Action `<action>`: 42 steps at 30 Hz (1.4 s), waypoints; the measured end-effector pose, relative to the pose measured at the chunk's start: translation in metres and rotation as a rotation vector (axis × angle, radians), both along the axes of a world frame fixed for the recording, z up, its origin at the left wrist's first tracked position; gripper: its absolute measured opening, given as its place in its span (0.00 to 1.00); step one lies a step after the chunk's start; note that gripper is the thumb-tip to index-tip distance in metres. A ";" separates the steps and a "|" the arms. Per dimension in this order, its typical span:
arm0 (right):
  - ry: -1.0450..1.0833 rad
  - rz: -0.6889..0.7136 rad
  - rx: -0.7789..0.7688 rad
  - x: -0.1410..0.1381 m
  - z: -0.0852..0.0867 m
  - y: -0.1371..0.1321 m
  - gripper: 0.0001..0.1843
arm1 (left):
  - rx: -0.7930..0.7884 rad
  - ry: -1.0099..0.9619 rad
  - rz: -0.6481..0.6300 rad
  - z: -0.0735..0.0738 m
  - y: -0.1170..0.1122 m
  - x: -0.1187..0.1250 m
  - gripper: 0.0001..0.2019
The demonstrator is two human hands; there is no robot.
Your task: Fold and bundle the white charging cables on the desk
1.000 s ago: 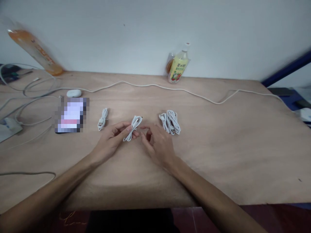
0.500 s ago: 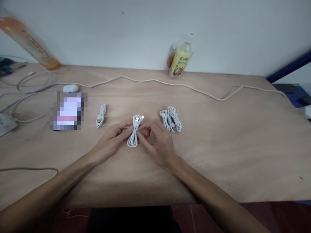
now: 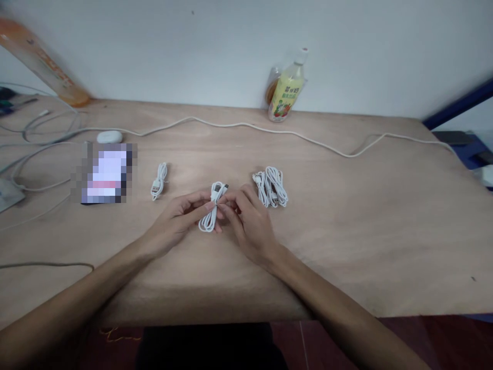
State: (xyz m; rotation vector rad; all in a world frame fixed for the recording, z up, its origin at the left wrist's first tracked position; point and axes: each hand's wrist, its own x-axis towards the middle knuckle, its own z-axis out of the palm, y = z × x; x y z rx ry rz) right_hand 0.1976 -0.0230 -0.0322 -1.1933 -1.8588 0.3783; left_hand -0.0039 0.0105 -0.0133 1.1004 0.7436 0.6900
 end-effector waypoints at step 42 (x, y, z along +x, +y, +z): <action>0.060 0.073 0.020 0.008 0.001 0.001 0.09 | -0.042 -0.013 0.033 -0.004 -0.002 0.001 0.16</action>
